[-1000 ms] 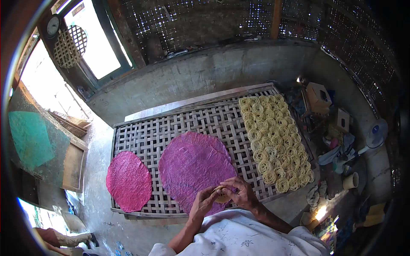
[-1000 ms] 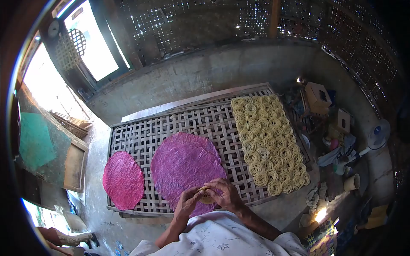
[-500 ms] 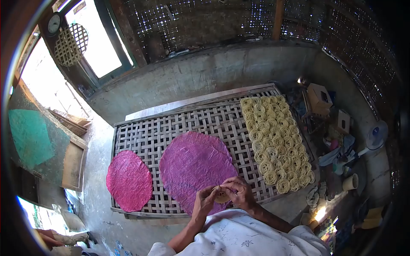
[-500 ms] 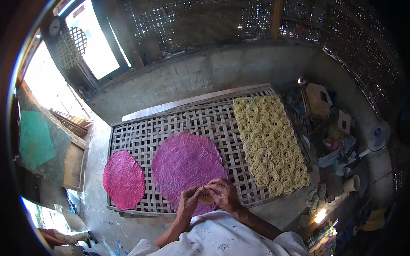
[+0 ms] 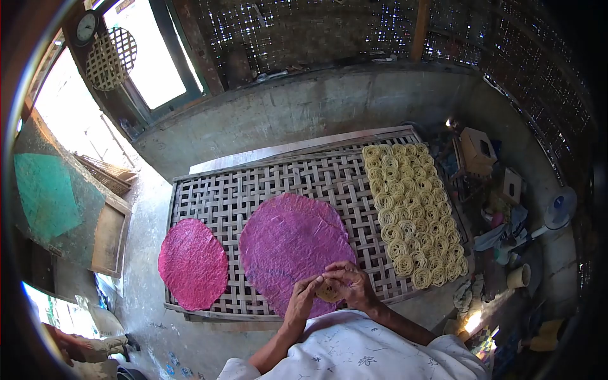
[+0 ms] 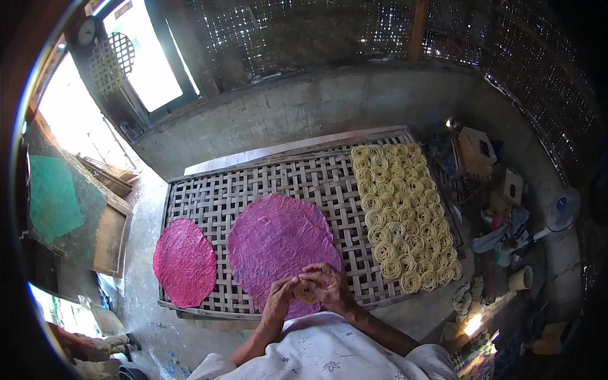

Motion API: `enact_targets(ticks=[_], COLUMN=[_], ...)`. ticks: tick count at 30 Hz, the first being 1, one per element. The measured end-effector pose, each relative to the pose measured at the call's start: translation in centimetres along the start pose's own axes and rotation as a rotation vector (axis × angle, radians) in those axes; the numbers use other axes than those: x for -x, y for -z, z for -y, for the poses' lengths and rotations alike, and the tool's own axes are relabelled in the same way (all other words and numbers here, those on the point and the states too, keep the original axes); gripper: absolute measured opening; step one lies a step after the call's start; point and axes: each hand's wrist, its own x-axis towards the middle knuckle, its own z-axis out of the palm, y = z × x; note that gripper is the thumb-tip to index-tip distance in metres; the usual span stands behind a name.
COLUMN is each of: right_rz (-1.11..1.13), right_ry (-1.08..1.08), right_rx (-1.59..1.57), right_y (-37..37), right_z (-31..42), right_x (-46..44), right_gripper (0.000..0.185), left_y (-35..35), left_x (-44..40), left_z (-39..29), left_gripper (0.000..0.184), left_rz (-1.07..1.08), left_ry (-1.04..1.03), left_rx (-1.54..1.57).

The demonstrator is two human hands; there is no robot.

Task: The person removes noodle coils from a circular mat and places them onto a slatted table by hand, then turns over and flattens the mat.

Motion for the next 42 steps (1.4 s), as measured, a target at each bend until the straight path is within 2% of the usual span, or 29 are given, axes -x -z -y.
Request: enact_targets(ticks=[4,7,10,13,16,22,28,34,40,42], right_rz=[0.041,-0.016,-0.034,0.072,0.109,-0.115,-0.118,-0.212,-0.12,-0.066], right_ry=[0.05,-0.193,-0.253,-0.087,0.048,-0.267,-0.393,-0.309,-0.107,-0.123], right_rx=[0.017,-0.549,-0.659,-0.182,0.019,-0.578,-0.684,-0.65,-0.485,-0.49], right_y=[0.1,-0.8,-0.4,0.5,0.1,-0.1,-1.0,-0.6,0.1,0.4], right_z=[-0.9,-0.5,0.4,-0.9,-1.9,-0.4,-2.9,-1.7,0.3,1.5], right_x=[-0.1,0.0,0.0,0.1,0.0,-0.3,0.1,-0.8,-0.6,-0.6], right_gripper=[0.031,0.038,0.042,0.043,0.043,0.05,0.051,0.049,0.046,0.045], left_y=[0.9,0.9,1.2,1.3,1.0,1.4,0.9,1.1,2.6,2.0], left_x=[-0.8,-1.1,-1.9,-2.2,-2.1,-2.6,-2.9,-2.5,-2.2,-2.2], left_z=[1.2,0.9,1.5,2.3,2.4,2.9,3.0,3.5,3.7,2.9], left_gripper=[0.04,0.035,0.031,0.03,0.029,0.028,0.027,0.029,0.035,0.036], left_rz=[0.044,0.065,0.047,0.011,-0.005,-0.14,-0.129,-0.046,0.021,-0.012], left_ry=[0.022,-0.003,-0.071,-0.113,-0.126,-0.136,-0.236,-0.252,-0.181,-0.163], left_rx=[-0.02,0.068,0.113,0.102,0.102,0.281,0.381,0.332,0.295,0.267])
